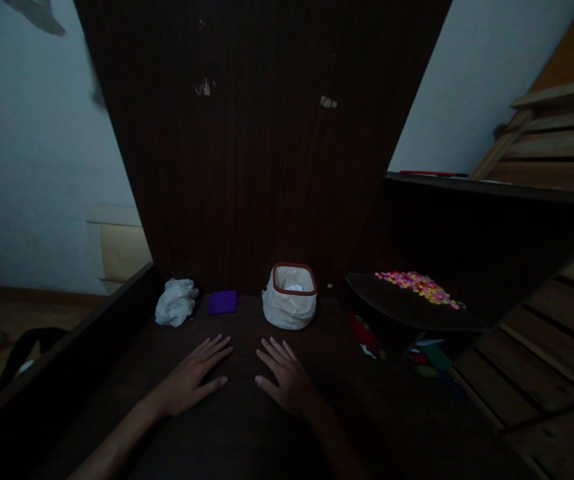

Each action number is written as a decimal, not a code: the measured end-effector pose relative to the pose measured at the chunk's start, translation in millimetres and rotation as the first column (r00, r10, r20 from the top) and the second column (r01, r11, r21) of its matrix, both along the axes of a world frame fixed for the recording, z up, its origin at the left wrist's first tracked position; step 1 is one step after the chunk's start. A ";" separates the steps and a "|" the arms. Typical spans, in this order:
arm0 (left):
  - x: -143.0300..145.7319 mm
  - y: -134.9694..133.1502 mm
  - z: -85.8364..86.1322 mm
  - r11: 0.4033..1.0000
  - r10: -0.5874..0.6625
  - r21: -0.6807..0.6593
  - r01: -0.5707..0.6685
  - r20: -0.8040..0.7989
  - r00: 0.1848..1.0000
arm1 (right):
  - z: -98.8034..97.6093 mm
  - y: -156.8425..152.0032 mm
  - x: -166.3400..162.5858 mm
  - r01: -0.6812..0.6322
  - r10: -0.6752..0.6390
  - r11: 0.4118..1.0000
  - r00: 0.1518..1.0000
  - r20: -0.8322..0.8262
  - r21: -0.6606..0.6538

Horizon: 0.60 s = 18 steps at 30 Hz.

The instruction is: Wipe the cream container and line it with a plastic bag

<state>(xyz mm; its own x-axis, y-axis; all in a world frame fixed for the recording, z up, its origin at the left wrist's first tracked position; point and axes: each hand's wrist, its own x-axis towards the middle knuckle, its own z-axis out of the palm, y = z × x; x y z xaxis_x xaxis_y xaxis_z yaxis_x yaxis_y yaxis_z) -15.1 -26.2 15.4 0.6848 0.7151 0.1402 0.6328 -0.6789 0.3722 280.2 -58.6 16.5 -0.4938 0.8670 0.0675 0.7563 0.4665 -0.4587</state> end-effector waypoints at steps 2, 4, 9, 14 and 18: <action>-0.4 0.4 -1.0 1.000 -0.005 0.009 0.005 0.011 1.000 | 1.1 -0.6 -0.5 0.001 -0.001 1.000 1.000 -0.007 0.001; -0.4 0.4 -0.2 1.000 -0.004 0.007 0.004 0.009 1.000 | 2.4 -0.8 -0.9 0.001 -0.002 1.000 1.000 -0.009 -0.008; 0.8 -1.2 5.0 0.999 0.021 -0.024 -0.022 -0.036 0.999 | 3.9 -0.3 -2.0 0.007 -0.007 0.999 1.000 -0.001 -0.033; -0.2 -2.1 5.1 0.999 0.026 0.030 -0.025 -0.015 1.000 | 4.3 -1.9 -3.3 0.012 -0.012 1.000 0.999 -0.034 -0.010; -0.6 -0.6 3.6 0.999 0.048 0.018 -0.048 -0.041 0.998 | 9.5 -4.5 -4.4 0.013 -0.014 1.000 0.999 -0.047 -0.005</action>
<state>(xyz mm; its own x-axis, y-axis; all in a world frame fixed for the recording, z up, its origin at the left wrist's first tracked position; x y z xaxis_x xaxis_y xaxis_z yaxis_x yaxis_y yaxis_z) -15.7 -26.8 19.0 0.6552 0.7451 0.1249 0.6796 -0.6535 0.3332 275.8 -63.1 26.1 -0.4783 0.8739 0.0863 0.7403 0.4541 -0.4957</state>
